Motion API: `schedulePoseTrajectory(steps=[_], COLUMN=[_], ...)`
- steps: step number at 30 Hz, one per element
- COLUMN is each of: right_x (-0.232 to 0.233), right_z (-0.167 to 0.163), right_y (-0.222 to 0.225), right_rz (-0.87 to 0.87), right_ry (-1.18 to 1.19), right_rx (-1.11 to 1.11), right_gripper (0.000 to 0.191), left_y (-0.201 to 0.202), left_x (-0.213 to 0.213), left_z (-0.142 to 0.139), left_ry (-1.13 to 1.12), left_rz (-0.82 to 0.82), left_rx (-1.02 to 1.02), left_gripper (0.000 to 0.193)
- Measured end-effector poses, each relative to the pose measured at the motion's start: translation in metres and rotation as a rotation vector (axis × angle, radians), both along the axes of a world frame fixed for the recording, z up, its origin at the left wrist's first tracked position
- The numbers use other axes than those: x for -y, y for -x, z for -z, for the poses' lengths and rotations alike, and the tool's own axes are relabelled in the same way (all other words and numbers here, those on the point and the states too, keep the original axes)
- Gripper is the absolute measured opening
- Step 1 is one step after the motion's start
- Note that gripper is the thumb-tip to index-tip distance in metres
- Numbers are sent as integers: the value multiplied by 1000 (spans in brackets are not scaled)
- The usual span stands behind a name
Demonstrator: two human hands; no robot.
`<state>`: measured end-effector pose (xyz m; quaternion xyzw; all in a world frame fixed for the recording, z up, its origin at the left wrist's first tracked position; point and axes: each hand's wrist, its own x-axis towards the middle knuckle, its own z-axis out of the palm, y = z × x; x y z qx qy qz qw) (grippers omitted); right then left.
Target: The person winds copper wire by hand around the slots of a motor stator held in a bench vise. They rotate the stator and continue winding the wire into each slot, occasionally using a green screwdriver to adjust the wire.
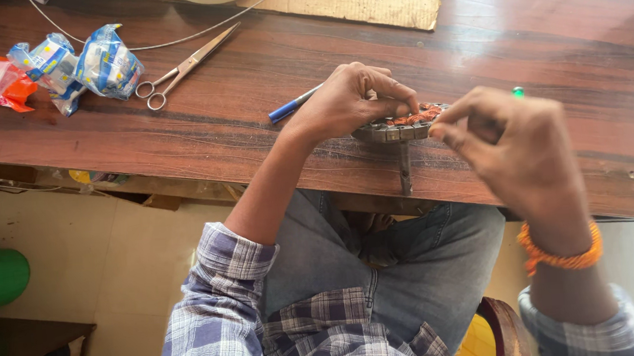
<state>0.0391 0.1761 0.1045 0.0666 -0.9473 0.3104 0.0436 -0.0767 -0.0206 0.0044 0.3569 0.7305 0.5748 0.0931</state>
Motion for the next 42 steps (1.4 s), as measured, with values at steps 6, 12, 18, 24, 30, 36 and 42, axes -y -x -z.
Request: schedulePoseTrajectory(steps=[6, 12, 18, 24, 30, 36, 42], right_x=[17, 14, -10, -38, -34, -25, -29], right_z=[30, 77, 110, 76, 48, 46, 41], right_y=[-24, -34, -39, -44, -26, 0, 6], right_rz=[-42, -95, -54, 66, -4, -140, -172], right_ry=[102, 32, -7, 160, 127, 118, 92], right_rx=[-192, -346, -424, -391, -435, -453, -392], right_gripper=[6, 10, 11, 6, 8, 6, 5], left_y=[-2, -5, -62, -63, -59, -57, -57], left_x=[1, 4, -12, -25, -25, -22, -22], left_z=[1, -4, 4, 27, 35, 37, 42], left_ry=[0, -62, -104, -26, -41, -65, -65], left_rz=[-14, -19, -355, -440, -428, -407, -386], left_rx=[-54, -88, -598, -733, -780, -772, -742], left_gripper=[19, 19, 46, 42, 42, 46, 46])
